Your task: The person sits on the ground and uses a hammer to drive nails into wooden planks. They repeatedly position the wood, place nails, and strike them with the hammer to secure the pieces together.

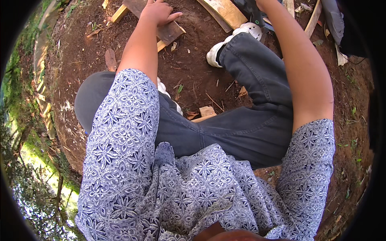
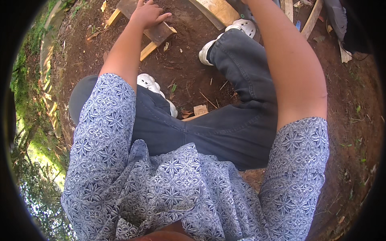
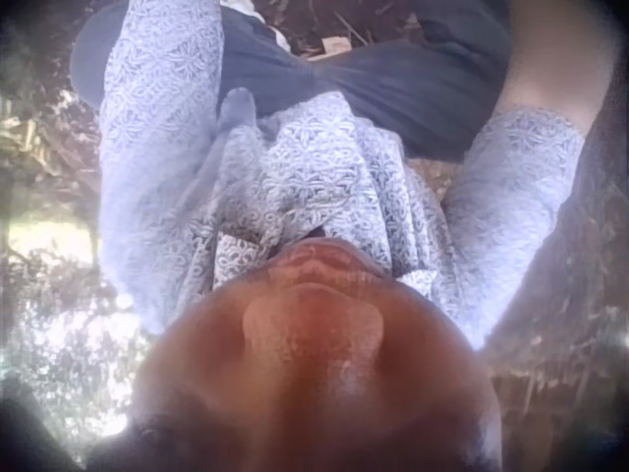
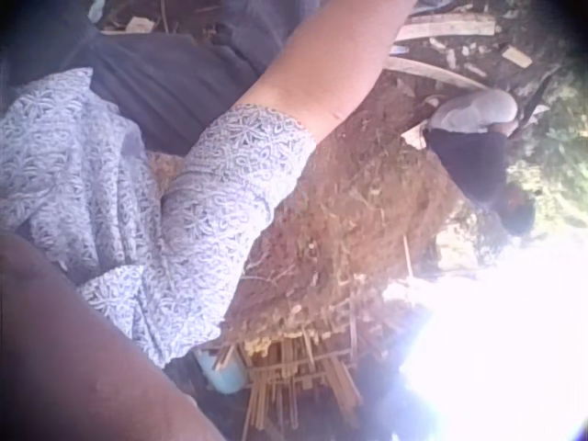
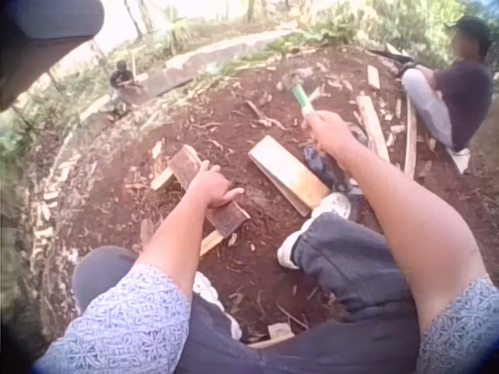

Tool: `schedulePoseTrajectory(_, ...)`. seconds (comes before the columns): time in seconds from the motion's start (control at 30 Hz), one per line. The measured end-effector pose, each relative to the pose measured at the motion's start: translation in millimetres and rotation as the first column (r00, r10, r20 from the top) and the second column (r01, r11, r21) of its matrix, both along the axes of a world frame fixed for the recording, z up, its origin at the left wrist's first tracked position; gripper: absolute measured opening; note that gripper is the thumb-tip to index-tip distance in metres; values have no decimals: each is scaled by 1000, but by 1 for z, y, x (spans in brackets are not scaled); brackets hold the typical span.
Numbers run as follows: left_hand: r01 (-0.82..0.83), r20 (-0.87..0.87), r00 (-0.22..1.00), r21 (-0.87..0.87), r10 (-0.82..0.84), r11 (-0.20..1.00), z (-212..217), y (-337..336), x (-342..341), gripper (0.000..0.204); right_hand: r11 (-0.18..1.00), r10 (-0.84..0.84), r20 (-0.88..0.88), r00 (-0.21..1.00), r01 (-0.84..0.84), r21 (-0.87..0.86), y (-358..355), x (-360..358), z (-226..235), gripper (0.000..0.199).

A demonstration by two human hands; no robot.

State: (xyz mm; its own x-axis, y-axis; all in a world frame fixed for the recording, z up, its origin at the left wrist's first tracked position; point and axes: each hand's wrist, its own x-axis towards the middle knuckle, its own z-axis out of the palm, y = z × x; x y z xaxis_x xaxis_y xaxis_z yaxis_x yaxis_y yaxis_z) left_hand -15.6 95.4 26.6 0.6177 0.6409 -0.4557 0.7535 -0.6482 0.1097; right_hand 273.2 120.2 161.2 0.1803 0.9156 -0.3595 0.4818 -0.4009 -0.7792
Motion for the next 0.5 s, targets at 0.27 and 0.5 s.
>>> schedulePoseTrajectory(0.27, -721, 313, 692, 255, 650, 645, -113, -45, -63, 68, 809, 538, 225, 813, -423, -408, -34, -63, -44, 30)
schedulePoseTrajectory(0.5, -566, -40, 804, -356, 593, 744, -58, -89, -66, 136, 613, 787, 217, 577, -770, -178, -48, -111, -90, 37)
